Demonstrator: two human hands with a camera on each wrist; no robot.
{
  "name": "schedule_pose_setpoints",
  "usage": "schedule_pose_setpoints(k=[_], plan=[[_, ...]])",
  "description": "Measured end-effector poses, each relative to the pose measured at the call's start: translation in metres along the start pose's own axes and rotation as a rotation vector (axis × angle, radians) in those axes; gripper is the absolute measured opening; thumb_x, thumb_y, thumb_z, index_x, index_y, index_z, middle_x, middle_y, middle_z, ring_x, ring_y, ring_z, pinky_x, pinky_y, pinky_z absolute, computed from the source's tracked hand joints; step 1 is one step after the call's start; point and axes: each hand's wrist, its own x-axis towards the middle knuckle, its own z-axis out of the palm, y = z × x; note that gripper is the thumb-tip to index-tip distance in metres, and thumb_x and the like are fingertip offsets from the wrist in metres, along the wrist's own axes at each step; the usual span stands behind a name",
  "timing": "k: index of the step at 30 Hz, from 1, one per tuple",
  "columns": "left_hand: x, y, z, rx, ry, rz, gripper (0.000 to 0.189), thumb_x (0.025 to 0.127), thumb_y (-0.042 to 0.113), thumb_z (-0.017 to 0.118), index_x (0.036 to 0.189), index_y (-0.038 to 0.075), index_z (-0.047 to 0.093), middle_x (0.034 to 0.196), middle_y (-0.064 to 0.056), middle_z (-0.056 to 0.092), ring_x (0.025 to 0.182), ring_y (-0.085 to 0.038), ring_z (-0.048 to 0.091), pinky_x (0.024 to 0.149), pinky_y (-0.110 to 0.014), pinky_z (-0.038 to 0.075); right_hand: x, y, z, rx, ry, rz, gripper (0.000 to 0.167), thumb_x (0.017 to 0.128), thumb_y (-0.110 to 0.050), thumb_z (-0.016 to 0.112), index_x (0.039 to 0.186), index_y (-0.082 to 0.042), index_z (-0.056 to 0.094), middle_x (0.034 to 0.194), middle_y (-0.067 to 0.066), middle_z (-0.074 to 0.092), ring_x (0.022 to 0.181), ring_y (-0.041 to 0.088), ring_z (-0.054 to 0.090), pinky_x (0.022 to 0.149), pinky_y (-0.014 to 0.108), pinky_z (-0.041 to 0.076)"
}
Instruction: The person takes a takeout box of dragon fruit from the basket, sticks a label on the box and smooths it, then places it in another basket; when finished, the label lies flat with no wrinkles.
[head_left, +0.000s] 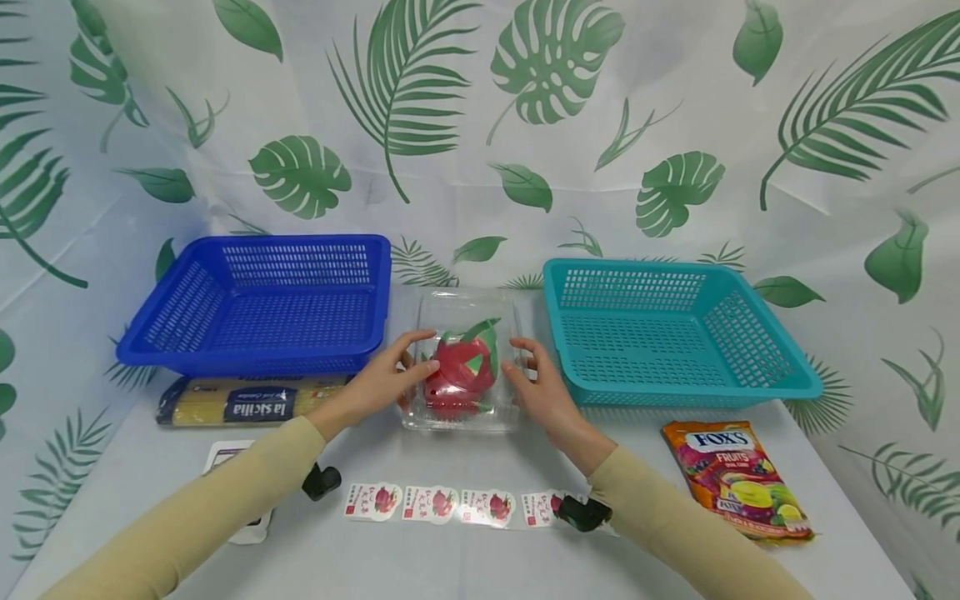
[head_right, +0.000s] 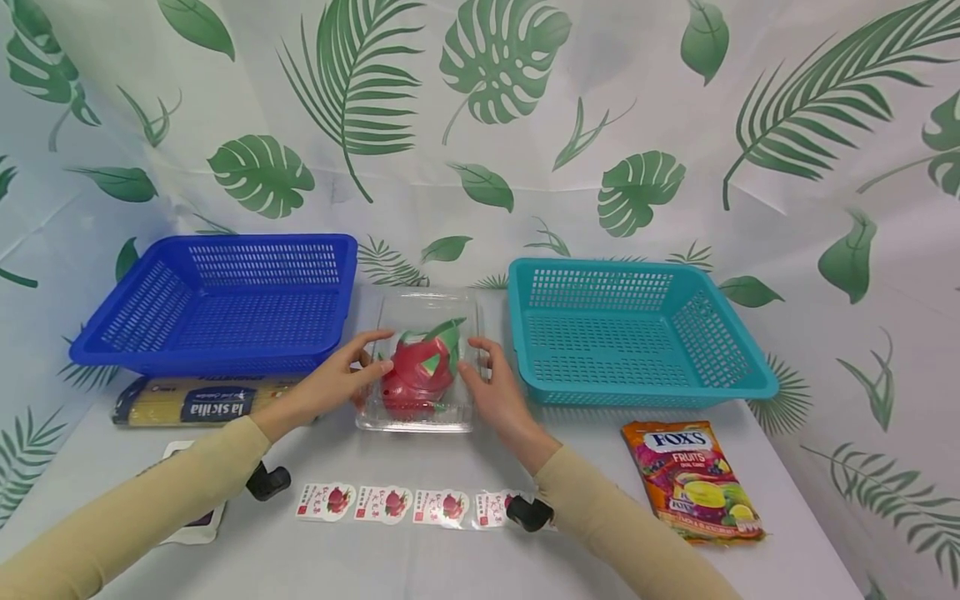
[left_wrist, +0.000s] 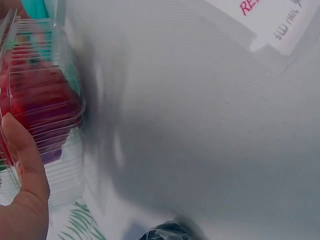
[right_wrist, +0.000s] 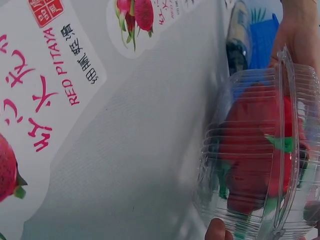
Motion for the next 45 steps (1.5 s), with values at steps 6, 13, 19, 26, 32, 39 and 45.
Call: schedule_pose_setpoints(k=[6, 13, 19, 26, 32, 39, 45], plan=[[0.0013, 0.0005, 0.0004, -0.004, 0.000, 0.000, 0.060, 0.095, 0.040, 0.063, 0.149, 0.030, 0.037, 0.093, -0.013, 0.049, 0.058, -0.023, 0.057, 0.064, -0.044, 0.055, 0.0005, 0.0020, -0.0011, -0.008, -0.007, 0.003, 0.046, 0.102, -0.030, 0.053, 0.145, -0.024, 0.036, 0.139, 0.018, 0.034, 0.113, 0.035, 0.048, 0.090, 0.049, 0.051], [0.0037, -0.0022, 0.0004, 0.002, -0.001, 0.002, 0.062, 0.095, 0.041, 0.063, 0.149, 0.028, 0.037, 0.094, -0.013, 0.048, 0.059, -0.023, 0.057, 0.064, -0.045, 0.055, 0.0025, 0.0049, -0.0027, -0.010, -0.028, -0.001, 0.047, 0.102, -0.031, 0.052, 0.145, -0.024, 0.035, 0.140, 0.018, 0.033, 0.116, 0.035, 0.045, 0.092, 0.050, 0.050], [0.0042, -0.0012, 0.0000, 0.004, 0.000, 0.003, 0.061, 0.095, 0.041, 0.063, 0.149, 0.028, 0.037, 0.094, -0.012, 0.048, 0.058, -0.022, 0.057, 0.063, -0.045, 0.055, 0.0014, 0.0040, -0.0032, 0.009, -0.040, -0.016, 0.046, 0.103, -0.028, 0.050, 0.146, -0.022, 0.033, 0.136, 0.018, 0.035, 0.113, 0.035, 0.047, 0.090, 0.050, 0.050], [0.0040, -0.0019, 0.0005, -0.019, -0.009, 0.011, 0.062, 0.096, 0.039, 0.063, 0.150, 0.024, 0.036, 0.093, -0.013, 0.047, 0.054, -0.021, 0.057, 0.060, -0.043, 0.054, 0.0013, 0.0046, -0.0033, 0.022, -0.053, -0.018, 0.046, 0.104, -0.027, 0.049, 0.146, -0.022, 0.031, 0.136, 0.018, 0.034, 0.113, 0.034, 0.047, 0.090, 0.050, 0.049], [0.0058, -0.0045, 0.0010, -0.024, -0.007, 0.013, 0.061, 0.096, 0.038, 0.063, 0.150, 0.025, 0.037, 0.094, -0.013, 0.047, 0.054, -0.021, 0.057, 0.060, -0.042, 0.055, 0.0012, 0.0052, -0.0035, 0.007, -0.060, -0.014, 0.047, 0.104, -0.029, 0.050, 0.146, -0.022, 0.031, 0.139, 0.019, 0.033, 0.115, 0.034, 0.045, 0.092, 0.050, 0.048], [0.0059, -0.0066, 0.0014, -0.023, -0.007, 0.010, 0.060, 0.096, 0.038, 0.062, 0.149, 0.028, 0.036, 0.093, -0.013, 0.047, 0.055, -0.022, 0.056, 0.059, -0.042, 0.055, 0.0018, 0.0062, -0.0037, -0.005, -0.065, -0.009, 0.049, 0.104, -0.032, 0.049, 0.147, -0.022, 0.029, 0.141, 0.019, 0.031, 0.118, 0.036, 0.043, 0.093, 0.050, 0.046], [0.0035, -0.0042, 0.0033, -0.004, -0.005, 0.001, 0.058, 0.099, 0.036, 0.058, 0.151, 0.027, 0.034, 0.091, -0.012, 0.049, 0.060, -0.020, 0.054, 0.059, -0.036, 0.054, 0.0007, 0.0055, -0.0044, -0.004, -0.069, -0.015, 0.049, 0.104, -0.033, 0.048, 0.148, -0.021, 0.028, 0.141, 0.019, 0.031, 0.118, 0.036, 0.043, 0.093, 0.050, 0.046]])
